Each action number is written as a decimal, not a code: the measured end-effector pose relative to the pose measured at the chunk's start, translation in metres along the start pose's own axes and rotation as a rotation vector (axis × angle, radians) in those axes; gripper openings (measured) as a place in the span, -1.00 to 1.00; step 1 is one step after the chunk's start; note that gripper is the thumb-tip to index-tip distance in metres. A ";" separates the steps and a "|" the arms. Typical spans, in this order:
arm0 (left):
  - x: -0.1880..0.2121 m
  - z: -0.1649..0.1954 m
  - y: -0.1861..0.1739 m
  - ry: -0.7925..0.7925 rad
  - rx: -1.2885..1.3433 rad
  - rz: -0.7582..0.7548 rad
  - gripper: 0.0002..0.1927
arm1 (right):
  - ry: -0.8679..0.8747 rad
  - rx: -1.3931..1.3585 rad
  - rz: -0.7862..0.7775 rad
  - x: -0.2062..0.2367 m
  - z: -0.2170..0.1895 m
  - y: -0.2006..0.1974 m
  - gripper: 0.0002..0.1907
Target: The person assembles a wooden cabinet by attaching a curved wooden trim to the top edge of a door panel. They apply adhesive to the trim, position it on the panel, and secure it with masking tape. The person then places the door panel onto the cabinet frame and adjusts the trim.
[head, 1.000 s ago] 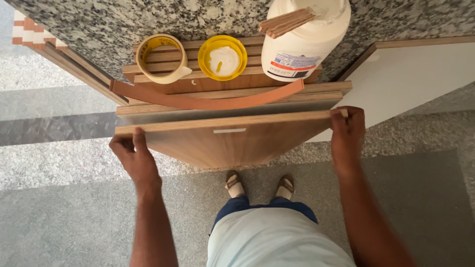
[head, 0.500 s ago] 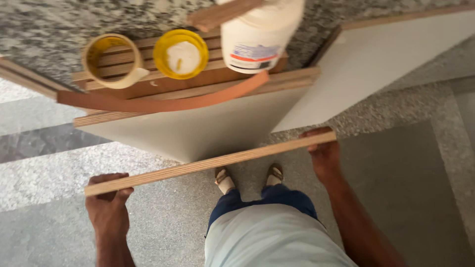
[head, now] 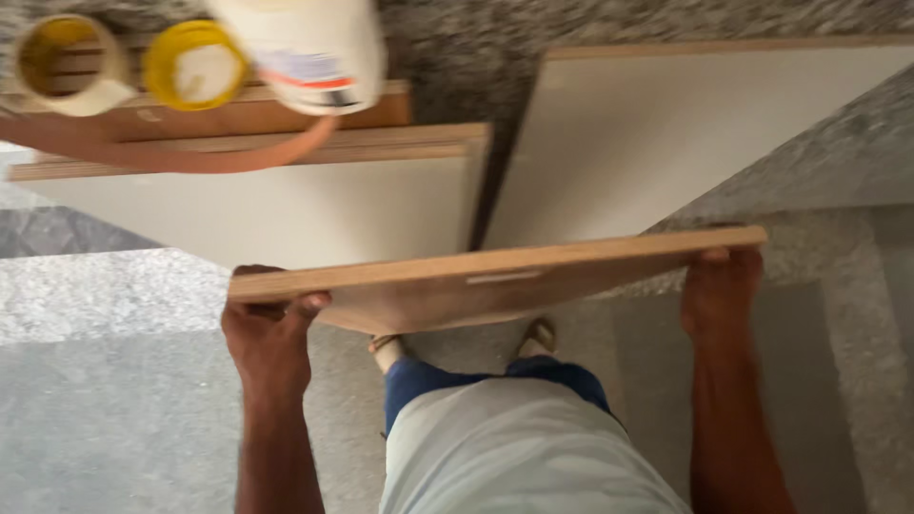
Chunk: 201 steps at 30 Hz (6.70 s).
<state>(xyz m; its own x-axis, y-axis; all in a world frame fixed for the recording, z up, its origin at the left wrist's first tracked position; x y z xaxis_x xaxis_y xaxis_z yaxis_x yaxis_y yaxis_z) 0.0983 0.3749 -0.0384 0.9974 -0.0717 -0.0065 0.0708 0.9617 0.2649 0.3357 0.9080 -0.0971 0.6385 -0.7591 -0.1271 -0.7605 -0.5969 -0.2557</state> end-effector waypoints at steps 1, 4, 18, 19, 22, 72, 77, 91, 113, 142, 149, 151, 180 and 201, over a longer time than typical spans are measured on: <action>0.007 -0.002 0.025 0.003 0.056 -0.016 -0.60 | 0.008 -0.048 0.012 -0.011 0.003 -0.023 -0.47; 0.032 -0.016 0.091 0.008 -0.047 -0.032 -0.59 | 0.030 -0.069 0.059 -0.035 0.013 -0.090 -0.48; 0.033 -0.097 0.286 -0.040 -0.032 -0.136 -0.53 | 0.059 -0.429 0.079 -0.153 0.036 -0.239 -0.32; 0.030 -0.100 0.293 -0.033 -0.083 -0.132 -0.53 | 0.048 -0.379 0.095 -0.162 0.033 -0.239 -0.40; 0.020 -0.100 0.319 0.016 -0.014 -0.188 -0.54 | 0.047 -0.344 0.129 -0.184 0.029 -0.231 -0.60; -0.044 -0.095 0.370 0.208 -0.506 0.179 0.12 | 0.033 -0.020 0.345 -0.246 -0.013 -0.148 -0.60; -0.042 -0.106 0.366 0.113 -0.428 0.231 0.04 | 0.027 0.034 0.395 -0.254 -0.003 -0.160 -0.75; -0.044 -0.097 0.394 0.127 -0.366 0.192 0.12 | 0.004 -0.003 0.437 -0.264 -0.020 -0.165 -0.83; 0.018 -0.016 0.162 0.306 -0.619 0.227 -0.75 | -0.858 0.382 -0.531 0.000 -0.165 0.187 -0.57; -0.120 0.085 0.002 0.749 -1.191 -0.160 -0.76 | -0.821 0.958 -0.391 0.071 -0.216 0.342 -0.22; -0.106 0.073 -0.049 0.678 -1.353 -0.114 -0.83 | -0.832 0.970 -0.379 0.086 -0.225 0.337 -0.27; -0.088 0.098 -0.083 0.836 -1.175 0.023 -0.83 | -0.796 0.988 -0.395 0.084 -0.230 0.334 -0.32; -0.031 0.071 -0.190 -0.100 -0.475 0.301 -0.62 | -0.678 1.337 -1.001 0.076 -0.169 0.294 -0.43; 0.044 -0.049 0.195 0.044 -0.326 0.140 -0.56 | -0.605 1.438 -0.677 -0.145 -0.081 -0.055 -0.37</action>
<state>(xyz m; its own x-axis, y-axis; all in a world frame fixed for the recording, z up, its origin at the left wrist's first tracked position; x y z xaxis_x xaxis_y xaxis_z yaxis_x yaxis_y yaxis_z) 0.1571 0.5720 -0.0342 0.9968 0.0714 -0.0352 -0.0733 0.9958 -0.0557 0.2756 1.0302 0.0132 0.9883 -0.0833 0.1277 0.1427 0.2096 -0.9673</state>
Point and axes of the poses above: each hand's wrist, its own x-axis away from the middle knuckle, its own y-axis out of the palm, z = x × y, the point moved 10 cm from there along -x, towards the middle knuckle, and after that the axes turned 13 degrees about x, right-handed, at the moved point
